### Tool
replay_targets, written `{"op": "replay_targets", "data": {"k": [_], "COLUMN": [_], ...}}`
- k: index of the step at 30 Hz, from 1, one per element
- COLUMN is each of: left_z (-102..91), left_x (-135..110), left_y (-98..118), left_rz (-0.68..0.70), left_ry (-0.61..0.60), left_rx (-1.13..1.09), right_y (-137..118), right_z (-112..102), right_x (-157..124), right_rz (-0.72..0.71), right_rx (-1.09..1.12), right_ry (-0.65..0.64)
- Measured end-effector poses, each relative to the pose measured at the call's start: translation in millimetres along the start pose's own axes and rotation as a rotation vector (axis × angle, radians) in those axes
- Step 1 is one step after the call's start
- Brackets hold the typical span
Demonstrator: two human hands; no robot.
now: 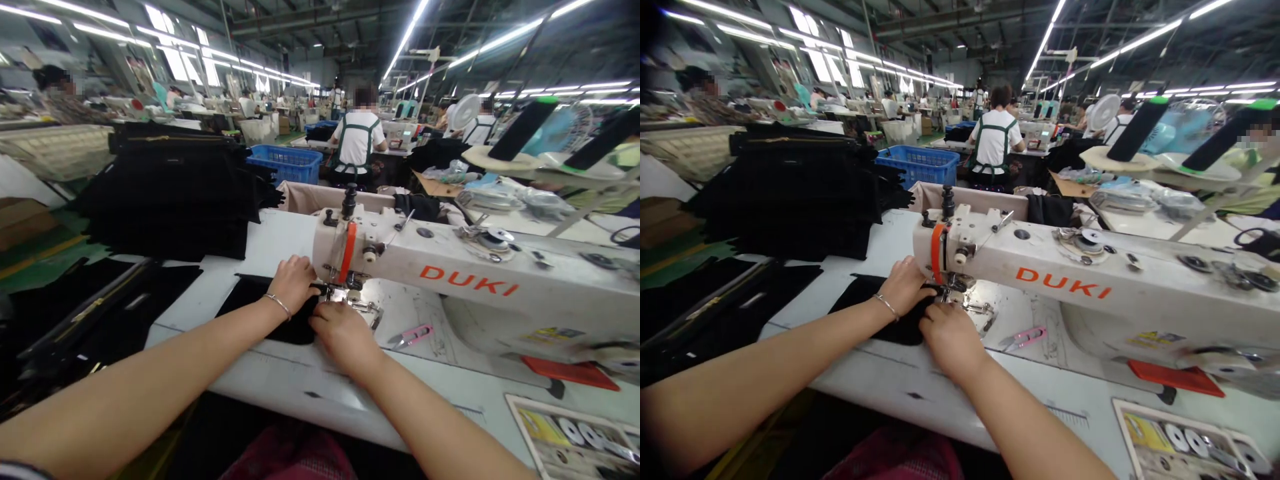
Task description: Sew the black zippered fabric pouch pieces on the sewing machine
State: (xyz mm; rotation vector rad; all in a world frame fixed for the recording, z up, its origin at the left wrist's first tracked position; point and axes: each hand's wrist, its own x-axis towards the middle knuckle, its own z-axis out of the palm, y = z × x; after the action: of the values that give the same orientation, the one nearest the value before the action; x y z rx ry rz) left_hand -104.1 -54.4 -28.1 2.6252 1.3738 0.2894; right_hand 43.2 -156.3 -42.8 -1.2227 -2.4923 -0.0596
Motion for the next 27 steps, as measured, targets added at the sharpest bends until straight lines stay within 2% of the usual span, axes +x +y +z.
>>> {"op": "replay_targets", "data": {"k": [2,4,7,10,13,21,27], "left_z": [6.0,10.0,15.0,20.8,24.9,14.8,20.0], "left_x": [13,13,-11,-43,-58,-47,-54], "left_y": [4,7,9,8,2,-14,-1], "left_rz": [0.020,0.058,0.150,0.270,0.360,0.425,0.422], "left_ry": [0.036,0.040,0.044,0.097,0.131,-0.016,0.102], "left_rx": [-0.003,-0.022,-0.065,-0.132,-0.176,-0.206,-0.188], "right_y": [16,24,24,20,17,11,15], "right_z": [-2,-3,1,7,9,5,3], "right_x": [-4,-12,-26,-34,-34,-27,-31], "right_rz": [0.018,0.027,0.034,0.057,0.062,0.073,0.122], "right_rx": [0.001,0.011,0.041,0.069,0.096,0.113,0.201], "right_ry": [-0.002,0.008,0.043,0.084,0.117,0.174,0.161]}}
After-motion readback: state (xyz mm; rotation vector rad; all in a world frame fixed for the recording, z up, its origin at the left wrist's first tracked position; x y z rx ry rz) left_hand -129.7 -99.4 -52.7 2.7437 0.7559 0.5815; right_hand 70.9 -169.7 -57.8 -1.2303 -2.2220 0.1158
